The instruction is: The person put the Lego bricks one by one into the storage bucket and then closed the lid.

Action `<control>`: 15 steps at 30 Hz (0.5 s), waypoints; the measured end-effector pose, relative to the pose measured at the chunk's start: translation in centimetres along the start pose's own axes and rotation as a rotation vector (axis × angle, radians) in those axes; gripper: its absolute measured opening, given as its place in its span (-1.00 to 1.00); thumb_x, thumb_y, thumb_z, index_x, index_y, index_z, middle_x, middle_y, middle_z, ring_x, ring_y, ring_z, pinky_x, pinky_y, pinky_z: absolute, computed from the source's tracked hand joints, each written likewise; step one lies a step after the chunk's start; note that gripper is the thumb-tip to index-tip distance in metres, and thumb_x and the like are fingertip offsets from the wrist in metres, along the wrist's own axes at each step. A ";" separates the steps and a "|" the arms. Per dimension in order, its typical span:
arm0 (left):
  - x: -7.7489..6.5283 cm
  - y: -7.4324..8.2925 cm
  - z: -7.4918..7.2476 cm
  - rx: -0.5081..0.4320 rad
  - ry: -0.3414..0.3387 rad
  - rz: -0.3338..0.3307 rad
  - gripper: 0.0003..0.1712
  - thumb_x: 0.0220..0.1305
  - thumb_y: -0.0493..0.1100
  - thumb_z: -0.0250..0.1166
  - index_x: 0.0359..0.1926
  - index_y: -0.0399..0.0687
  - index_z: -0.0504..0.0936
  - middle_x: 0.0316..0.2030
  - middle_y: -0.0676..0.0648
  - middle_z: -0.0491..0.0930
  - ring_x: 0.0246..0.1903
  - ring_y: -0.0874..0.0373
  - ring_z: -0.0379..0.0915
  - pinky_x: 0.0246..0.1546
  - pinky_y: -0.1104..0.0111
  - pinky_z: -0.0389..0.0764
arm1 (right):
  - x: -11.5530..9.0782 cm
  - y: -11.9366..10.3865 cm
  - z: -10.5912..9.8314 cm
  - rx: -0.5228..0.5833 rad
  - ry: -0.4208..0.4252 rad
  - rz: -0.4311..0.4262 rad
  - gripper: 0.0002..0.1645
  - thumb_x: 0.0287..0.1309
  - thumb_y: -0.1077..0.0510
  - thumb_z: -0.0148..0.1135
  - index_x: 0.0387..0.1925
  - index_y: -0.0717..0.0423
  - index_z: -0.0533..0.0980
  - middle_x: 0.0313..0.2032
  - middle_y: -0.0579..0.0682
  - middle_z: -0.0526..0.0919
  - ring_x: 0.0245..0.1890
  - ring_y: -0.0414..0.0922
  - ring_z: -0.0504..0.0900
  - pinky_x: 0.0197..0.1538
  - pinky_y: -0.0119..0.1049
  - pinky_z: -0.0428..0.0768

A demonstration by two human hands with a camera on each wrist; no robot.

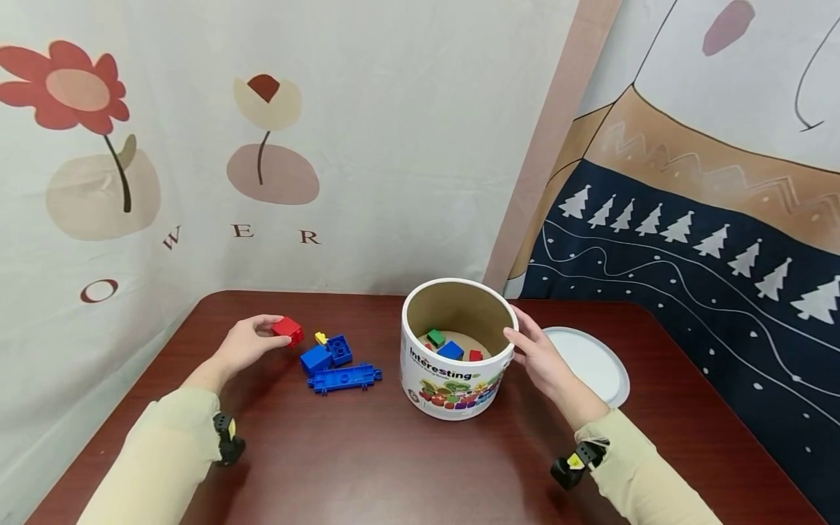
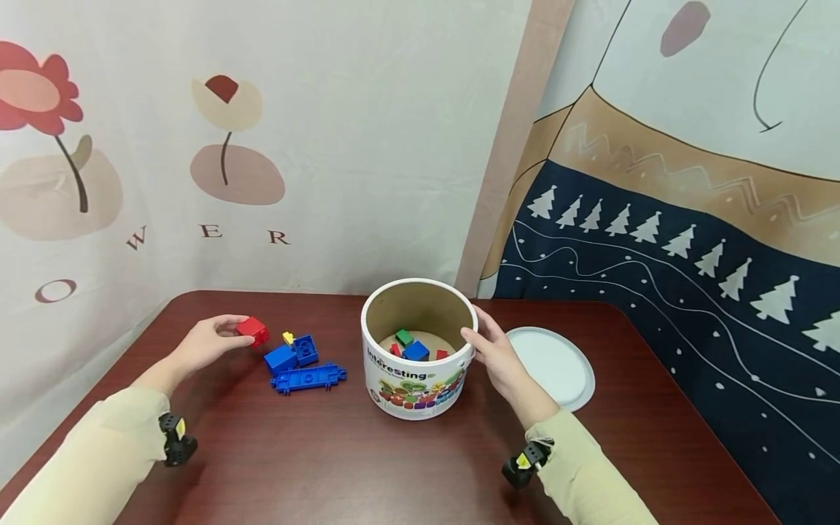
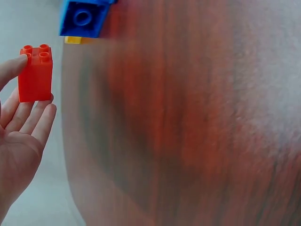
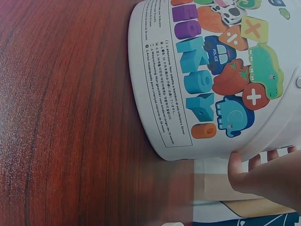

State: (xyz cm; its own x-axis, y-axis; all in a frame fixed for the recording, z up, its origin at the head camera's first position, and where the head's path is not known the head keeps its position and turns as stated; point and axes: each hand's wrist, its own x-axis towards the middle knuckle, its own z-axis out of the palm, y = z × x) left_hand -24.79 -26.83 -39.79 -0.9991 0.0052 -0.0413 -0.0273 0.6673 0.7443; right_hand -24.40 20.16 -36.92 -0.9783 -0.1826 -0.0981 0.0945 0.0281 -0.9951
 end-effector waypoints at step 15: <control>0.3 2.7 -2.0 -0.022 0.003 0.055 -0.24 0.22 0.10 0.23 0.27 -0.31 0.28 0.10 -0.38 0.42 0.00 -0.16 0.45 -0.01 0.04 0.55 | -0.1 -0.2 0.0 -0.014 0.001 0.004 -0.34 0.38 0.15 -0.12 0.44 -0.01 -0.03 0.44 0.10 -0.02 0.37 0.12 0.05 0.36 0.12 0.14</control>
State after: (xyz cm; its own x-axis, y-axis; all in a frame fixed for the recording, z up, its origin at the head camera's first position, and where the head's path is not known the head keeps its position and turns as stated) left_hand -25.18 -26.46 -36.45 -0.9992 0.0388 0.0023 0.0270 0.6494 0.7599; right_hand -24.30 20.21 -36.71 -0.9781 -0.1815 -0.1016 0.0954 0.0429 -0.9945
